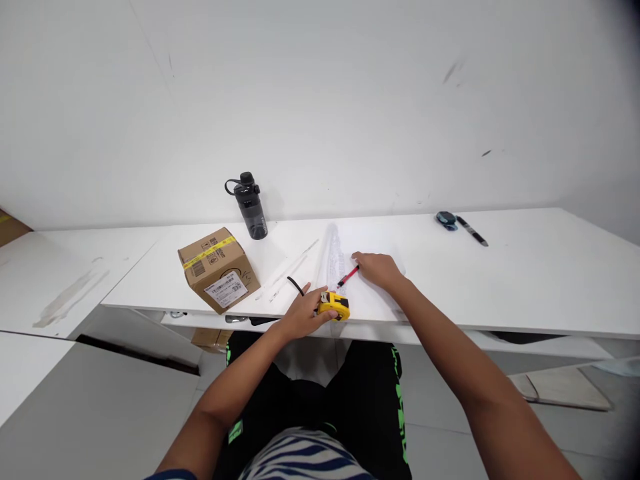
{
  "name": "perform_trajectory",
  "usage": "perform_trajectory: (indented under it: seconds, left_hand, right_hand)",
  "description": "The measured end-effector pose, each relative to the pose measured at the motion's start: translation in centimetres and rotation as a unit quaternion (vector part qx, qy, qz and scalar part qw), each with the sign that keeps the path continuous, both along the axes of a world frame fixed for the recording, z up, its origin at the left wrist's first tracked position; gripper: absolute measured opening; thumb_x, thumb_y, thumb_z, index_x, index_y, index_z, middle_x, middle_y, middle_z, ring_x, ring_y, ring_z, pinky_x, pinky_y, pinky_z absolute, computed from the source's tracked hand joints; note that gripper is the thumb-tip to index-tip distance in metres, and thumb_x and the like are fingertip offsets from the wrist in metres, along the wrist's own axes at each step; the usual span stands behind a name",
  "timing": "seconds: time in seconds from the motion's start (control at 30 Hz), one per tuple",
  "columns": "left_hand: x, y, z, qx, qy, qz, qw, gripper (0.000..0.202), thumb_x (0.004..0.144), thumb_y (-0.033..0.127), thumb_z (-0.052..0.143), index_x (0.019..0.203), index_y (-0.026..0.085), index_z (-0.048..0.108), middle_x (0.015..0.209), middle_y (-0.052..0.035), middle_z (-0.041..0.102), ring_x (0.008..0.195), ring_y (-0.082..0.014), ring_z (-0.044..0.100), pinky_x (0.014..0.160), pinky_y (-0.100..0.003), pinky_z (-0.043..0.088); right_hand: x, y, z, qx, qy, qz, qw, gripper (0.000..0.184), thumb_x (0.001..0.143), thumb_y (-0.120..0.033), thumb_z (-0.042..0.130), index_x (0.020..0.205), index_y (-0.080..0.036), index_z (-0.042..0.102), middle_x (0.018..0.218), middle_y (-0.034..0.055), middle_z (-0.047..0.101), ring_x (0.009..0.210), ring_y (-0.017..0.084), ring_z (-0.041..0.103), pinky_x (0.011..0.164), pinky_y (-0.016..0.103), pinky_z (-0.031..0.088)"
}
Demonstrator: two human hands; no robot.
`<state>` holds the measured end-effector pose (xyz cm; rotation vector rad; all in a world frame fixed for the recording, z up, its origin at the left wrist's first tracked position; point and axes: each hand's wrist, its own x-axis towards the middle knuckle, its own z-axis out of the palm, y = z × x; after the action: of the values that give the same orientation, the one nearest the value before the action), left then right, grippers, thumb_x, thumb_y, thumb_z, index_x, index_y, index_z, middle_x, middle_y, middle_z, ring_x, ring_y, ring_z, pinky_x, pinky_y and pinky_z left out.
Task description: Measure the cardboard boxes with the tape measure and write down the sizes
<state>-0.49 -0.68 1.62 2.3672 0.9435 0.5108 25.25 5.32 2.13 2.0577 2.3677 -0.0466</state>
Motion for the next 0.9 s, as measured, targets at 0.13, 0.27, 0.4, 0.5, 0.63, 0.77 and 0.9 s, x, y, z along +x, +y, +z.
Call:
perform_trajectory:
  seconds: [0.13, 0.27, 0.4, 0.5, 0.63, 0.77, 0.9]
  left_hand:
    - [-0.6, 0.0, -1.0, 0.029, 0.006, 0.015, 0.999, 0.052, 0.090, 0.056, 0.049, 0.123, 0.017, 0.053, 0.126, -0.0109, 0.066, 0.126, -0.0244, 0.057, 0.122, -0.048, 0.022]
    - [-1.5, -0.3, -1.7, 0.073, 0.019, -0.022, 0.997, 0.045, 0.093, 0.050, 0.047, 0.126, 0.021, 0.055, 0.130, -0.0075, 0.064, 0.127, -0.0216, 0.055, 0.121, -0.045, 0.025]
    - [-2.0, -0.3, -1.9, 0.080, 0.031, -0.066, 0.994, 0.049, 0.095, 0.048, 0.045, 0.137, 0.024, 0.049, 0.138, -0.0066, 0.058, 0.135, -0.0211, 0.047, 0.119, -0.045, 0.027]
    - [-2.0, -0.4, -2.0, 0.077, 0.020, -0.062, 0.995, 0.050, 0.095, 0.049, 0.044, 0.139, 0.025, 0.047, 0.138, -0.0055, 0.059, 0.134, -0.0217, 0.048, 0.118, -0.045, 0.028]
    - [-1.9, -0.5, -2.2, 0.079, 0.010, -0.062, 0.995, 0.051, 0.095, 0.049, 0.044, 0.141, 0.027, 0.046, 0.137, -0.0046, 0.059, 0.134, -0.0221, 0.049, 0.119, -0.044, 0.026]
    - [-1.9, -0.4, -2.4, 0.085, 0.024, -0.068, 0.994, 0.052, 0.095, 0.048, 0.044, 0.142, 0.024, 0.044, 0.140, -0.0053, 0.057, 0.135, -0.0201, 0.047, 0.119, -0.043, 0.025]
    - [-1.6, -0.3, -2.3, 0.084, 0.035, -0.062, 0.994, 0.049, 0.096, 0.048, 0.043, 0.138, 0.024, 0.048, 0.140, -0.0034, 0.057, 0.136, -0.0178, 0.045, 0.120, -0.041, 0.024]
  right_hand:
    - [0.7, -0.3, -0.3, -0.022, 0.011, 0.013, 1.000, 0.045, 0.086, -0.011, 0.043, 0.127, -0.021, 0.058, 0.110, 0.0131, 0.069, 0.085, 0.024, 0.067, 0.064, 0.029, 0.040]
    - [1.5, -0.7, -0.2, -0.007, 0.045, 0.030, 0.998, 0.036, 0.085, -0.013, 0.048, 0.117, -0.017, 0.063, 0.104, 0.0163, 0.069, 0.080, 0.026, 0.066, 0.067, 0.033, 0.041]
    - [0.9, -2.1, 0.0, 0.044, 0.118, 0.029, 0.992, 0.033, 0.098, -0.029, 0.036, 0.118, -0.017, 0.059, 0.100, 0.0136, 0.070, 0.082, 0.024, 0.065, 0.069, 0.033, 0.044]
    - [-0.9, -4.2, -0.6, 0.080, 0.276, 0.003, 0.958, 0.041, 0.102, -0.039, 0.023, 0.119, -0.016, 0.052, 0.092, 0.0096, 0.069, 0.067, 0.017, 0.061, 0.062, 0.029, 0.045]
    - [-3.4, -6.3, -2.1, 0.064, 0.598, -0.030, 0.799, 0.038, 0.092, -0.055, 0.045, 0.091, -0.020, 0.058, 0.076, 0.0012, 0.065, 0.051, 0.011, 0.047, 0.052, 0.026, 0.040]
    - [-4.5, -6.8, -2.8, 0.068, 0.586, -0.082, 0.803, 0.047, 0.093, -0.057, 0.040, 0.076, -0.020, 0.063, 0.057, -0.0016, 0.056, 0.057, 0.015, 0.051, 0.059, 0.029, 0.042]
    - [-4.7, -6.6, -2.6, 0.067, 0.554, -0.112, 0.822, 0.045, 0.085, -0.056, 0.055, 0.058, -0.021, 0.057, 0.057, 0.0005, 0.059, 0.060, 0.017, 0.054, 0.060, 0.029, 0.042]
